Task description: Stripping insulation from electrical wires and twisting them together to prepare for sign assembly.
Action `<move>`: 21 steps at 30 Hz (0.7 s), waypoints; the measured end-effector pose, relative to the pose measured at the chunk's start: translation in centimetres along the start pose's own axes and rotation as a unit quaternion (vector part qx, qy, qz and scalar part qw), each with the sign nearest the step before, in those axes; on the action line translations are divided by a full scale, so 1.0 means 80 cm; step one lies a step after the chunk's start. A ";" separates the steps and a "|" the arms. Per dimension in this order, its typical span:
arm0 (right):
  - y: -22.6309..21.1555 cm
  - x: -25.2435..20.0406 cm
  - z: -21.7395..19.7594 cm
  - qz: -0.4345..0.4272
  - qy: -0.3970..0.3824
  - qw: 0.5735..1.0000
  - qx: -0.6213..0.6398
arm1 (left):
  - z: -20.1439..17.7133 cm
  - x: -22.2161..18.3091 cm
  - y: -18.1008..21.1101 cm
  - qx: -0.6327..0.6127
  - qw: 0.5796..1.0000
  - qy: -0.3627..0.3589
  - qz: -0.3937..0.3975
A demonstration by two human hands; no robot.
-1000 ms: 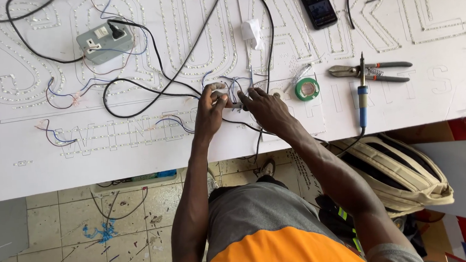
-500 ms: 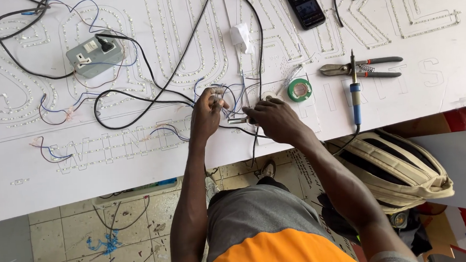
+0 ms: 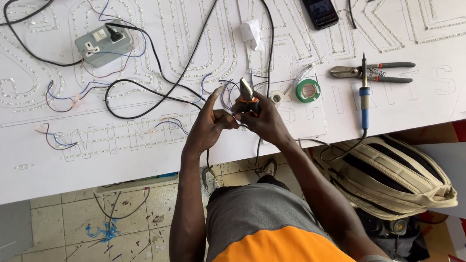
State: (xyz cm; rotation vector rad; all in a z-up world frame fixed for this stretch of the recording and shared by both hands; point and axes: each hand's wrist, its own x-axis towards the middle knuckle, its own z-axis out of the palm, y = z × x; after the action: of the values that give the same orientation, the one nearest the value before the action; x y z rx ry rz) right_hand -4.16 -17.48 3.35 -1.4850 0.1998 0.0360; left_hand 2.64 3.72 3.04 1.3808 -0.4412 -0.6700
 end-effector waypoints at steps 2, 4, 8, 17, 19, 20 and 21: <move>0.006 0.003 0.012 -0.011 -0.013 1.000 0.022 | -0.006 -0.008 0.010 -0.005 1.000 0.001 0.004; 0.008 0.008 0.022 -0.021 -0.027 0.999 0.042 | -0.014 -0.015 0.013 -0.010 1.000 0.003 0.009; 0.014 0.014 0.040 -0.062 -0.040 0.997 0.023 | -0.026 -0.034 0.015 -0.039 0.999 0.001 0.022; 0.000 0.037 0.050 -0.151 -0.001 0.984 0.095 | -0.072 -0.075 0.049 0.340 0.930 0.021 0.139; 0.004 0.041 0.054 -0.180 0.014 0.973 0.143 | -0.082 -0.076 0.047 0.377 0.912 0.013 0.159; 0.006 0.042 0.058 -0.177 0.022 0.971 0.159 | -0.084 -0.075 0.046 0.355 0.919 0.035 0.171; 0.009 0.043 0.061 -0.174 0.030 0.968 0.176 | -0.087 -0.072 0.045 0.333 0.924 0.057 0.182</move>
State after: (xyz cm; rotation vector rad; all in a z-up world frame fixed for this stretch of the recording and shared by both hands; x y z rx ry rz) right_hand -0.37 -12.95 2.51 -1.1482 -0.0099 -0.3137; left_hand 3.51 12.96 6.04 1.8958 -0.8586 -0.1196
